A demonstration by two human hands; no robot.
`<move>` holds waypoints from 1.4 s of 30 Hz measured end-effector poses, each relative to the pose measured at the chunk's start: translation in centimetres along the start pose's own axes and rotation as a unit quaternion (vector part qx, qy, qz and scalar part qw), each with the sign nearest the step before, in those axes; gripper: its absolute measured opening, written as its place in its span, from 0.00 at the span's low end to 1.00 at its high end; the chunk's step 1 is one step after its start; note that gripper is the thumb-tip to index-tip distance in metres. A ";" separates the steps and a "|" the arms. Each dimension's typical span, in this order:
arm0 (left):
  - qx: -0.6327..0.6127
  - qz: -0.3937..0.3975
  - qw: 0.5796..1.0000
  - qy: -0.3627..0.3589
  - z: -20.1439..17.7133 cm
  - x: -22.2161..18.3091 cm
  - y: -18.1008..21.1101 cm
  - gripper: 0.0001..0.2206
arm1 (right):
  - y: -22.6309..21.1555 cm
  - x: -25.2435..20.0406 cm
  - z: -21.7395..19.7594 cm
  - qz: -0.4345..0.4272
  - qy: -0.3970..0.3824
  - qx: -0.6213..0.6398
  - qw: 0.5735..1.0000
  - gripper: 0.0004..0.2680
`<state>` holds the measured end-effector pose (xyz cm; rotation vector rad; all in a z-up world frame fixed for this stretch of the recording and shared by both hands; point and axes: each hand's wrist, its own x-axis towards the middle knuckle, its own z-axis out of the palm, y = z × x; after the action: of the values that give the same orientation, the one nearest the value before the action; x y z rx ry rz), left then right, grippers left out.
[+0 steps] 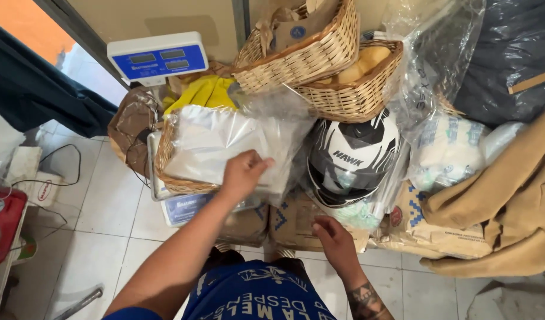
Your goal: Packaging bread loaves into plastic bags and sealing them using a heat sealer.
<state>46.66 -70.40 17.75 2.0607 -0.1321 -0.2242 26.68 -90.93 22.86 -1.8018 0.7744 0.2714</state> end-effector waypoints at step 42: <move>-0.520 -0.139 0.734 0.414 -31.6 -18.0 -19.4 0.07 | -9.0 0.8 16.7 -0.604 0.019 -0.194 0.773 0.07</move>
<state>35.87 -30.60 17.36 0.8712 0.7167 0.3963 35.94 -74.40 23.05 -2.3278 -0.5674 -0.5051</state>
